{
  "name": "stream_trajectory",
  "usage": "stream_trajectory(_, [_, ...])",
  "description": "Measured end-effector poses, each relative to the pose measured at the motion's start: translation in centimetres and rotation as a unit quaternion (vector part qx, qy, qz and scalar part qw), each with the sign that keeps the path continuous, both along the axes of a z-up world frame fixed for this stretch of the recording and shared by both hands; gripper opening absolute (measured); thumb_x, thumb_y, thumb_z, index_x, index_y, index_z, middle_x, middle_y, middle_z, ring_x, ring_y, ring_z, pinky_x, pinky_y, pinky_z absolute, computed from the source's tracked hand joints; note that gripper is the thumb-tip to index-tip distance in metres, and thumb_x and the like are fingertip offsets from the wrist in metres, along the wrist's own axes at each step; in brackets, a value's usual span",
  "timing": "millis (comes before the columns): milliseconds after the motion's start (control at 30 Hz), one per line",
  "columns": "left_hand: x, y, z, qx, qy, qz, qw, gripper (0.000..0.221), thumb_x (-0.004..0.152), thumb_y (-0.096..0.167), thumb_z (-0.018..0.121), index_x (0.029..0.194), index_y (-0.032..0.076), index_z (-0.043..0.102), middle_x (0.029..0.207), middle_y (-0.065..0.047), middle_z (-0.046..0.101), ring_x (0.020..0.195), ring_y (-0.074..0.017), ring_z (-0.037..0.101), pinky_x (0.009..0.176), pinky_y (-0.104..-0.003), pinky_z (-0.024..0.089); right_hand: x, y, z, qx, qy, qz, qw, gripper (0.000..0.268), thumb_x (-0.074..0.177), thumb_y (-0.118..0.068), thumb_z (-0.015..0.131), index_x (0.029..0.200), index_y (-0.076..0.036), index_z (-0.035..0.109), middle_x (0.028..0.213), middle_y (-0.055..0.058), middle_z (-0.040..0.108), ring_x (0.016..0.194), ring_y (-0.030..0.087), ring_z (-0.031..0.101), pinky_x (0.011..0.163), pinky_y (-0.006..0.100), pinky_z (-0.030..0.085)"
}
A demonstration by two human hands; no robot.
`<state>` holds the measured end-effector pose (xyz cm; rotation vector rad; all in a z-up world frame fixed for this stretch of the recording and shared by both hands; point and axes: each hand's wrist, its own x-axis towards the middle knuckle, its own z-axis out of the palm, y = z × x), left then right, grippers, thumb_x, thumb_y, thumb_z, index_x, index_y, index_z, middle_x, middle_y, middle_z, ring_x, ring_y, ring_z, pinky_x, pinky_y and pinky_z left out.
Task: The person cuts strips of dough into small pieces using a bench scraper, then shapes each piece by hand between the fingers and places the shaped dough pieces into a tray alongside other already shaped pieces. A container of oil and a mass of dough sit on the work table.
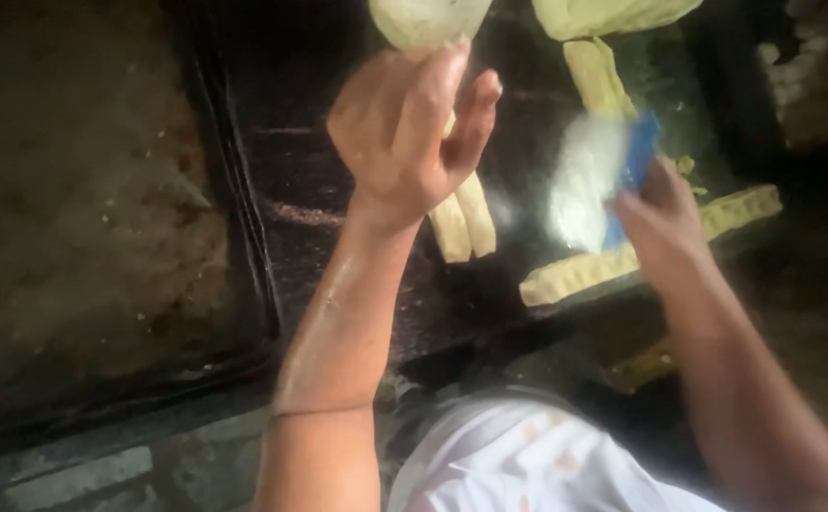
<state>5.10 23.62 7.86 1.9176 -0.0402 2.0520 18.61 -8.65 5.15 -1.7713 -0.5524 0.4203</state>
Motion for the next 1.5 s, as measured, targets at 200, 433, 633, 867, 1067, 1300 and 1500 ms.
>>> stream_trajectory(200, [1.0,-2.7,3.1,-0.067,0.010,-0.101,0.993,0.016,0.110,0.022,0.066,0.117,0.009,0.059,0.097,-0.006,0.070,0.083,-0.0144,0.069,0.066,-0.027,0.057,-7.1,-4.2,1.5,-0.348,-0.083,-0.035,0.933,0.057,0.092,-0.013,0.067,0.144,0.000,0.047,0.118,0.017,0.067,0.105,0.023,0.066,0.082,0.037,0.054])
stream_trajectory(433, [-2.2,-11.2,-3.1,-0.310,0.206,-0.317,0.872,0.014,0.108,0.013,0.064,0.118,0.004,0.061,0.101,-0.009,0.073,0.090,-0.0166,0.077,0.077,-0.027,0.063,-8.5,0.0,5.6,-0.472,-0.201,0.011,0.859,0.050,0.100,-0.030,0.062,0.139,-0.003,0.045,0.087,0.025,0.071,0.078,0.040,0.071,0.071,0.051,0.055])
stream_trajectory(633, [-6.6,-16.2,-7.9,-0.433,0.440,-0.290,0.731,0.014,0.094,0.011,0.072,0.104,0.004,0.066,0.087,-0.017,0.075,0.081,-0.0272,0.078,0.069,-0.036,0.060,-4.5,-1.6,2.2,-0.496,-0.231,0.087,0.833,0.057,0.094,-0.026,0.064,0.138,0.006,0.043,0.084,0.030,0.070,0.077,0.047,0.069,0.065,0.055,0.055])
stream_trajectory(867, [-7.0,-19.8,-8.9,-0.510,0.409,-0.261,0.710,0.019,0.091,0.009,0.072,0.107,0.002,0.066,0.092,-0.015,0.078,0.085,-0.0223,0.080,0.072,-0.032,0.063,0.7,-7.4,1.0,-0.495,-0.324,0.074,0.803,0.045,0.098,-0.024,0.057,0.133,0.004,0.050,0.079,0.026,0.069,0.070,0.043,0.068,0.060,0.054,0.054])
stream_trajectory(1067, [-6.9,-21.6,-8.6,-0.529,0.383,-0.227,0.722,0.019,0.093,0.007,0.072,0.109,0.000,0.065,0.096,-0.015,0.078,0.089,-0.0208,0.080,0.076,-0.031,0.063,4.0,-9.9,2.3,-0.513,-0.380,0.069,0.767,0.042,0.101,-0.028,0.057,0.133,-0.001,0.054,0.081,0.023,0.070,0.068,0.042,0.067,0.060,0.054,0.054])
stream_trajectory(1300, [-5.9,-22.7,-9.2,-0.521,0.380,-0.172,0.744,0.023,0.093,0.005,0.070,0.114,-0.001,0.065,0.100,-0.014,0.078,0.091,-0.0185,0.078,0.079,-0.029,0.061,8.8,-13.2,3.4,-0.586,-0.248,0.054,0.769,0.044,0.100,-0.026,0.054,0.139,-0.005,0.052,0.093,0.025,0.072,0.083,0.042,0.070,0.073,0.054,0.056])
stream_trajectory(1500, [-5.2,-23.9,-9.4,-0.548,0.404,-0.101,0.725,0.021,0.095,0.007,0.072,0.115,0.000,0.067,0.101,-0.015,0.079,0.093,-0.0177,0.078,0.080,-0.030,0.060,13.5,-17.1,2.0,-0.554,-0.302,0.049,0.774,0.037,0.098,-0.025,0.057,0.129,-0.004,0.057,0.098,0.027,0.071,0.088,0.045,0.069,0.073,0.057,0.055])
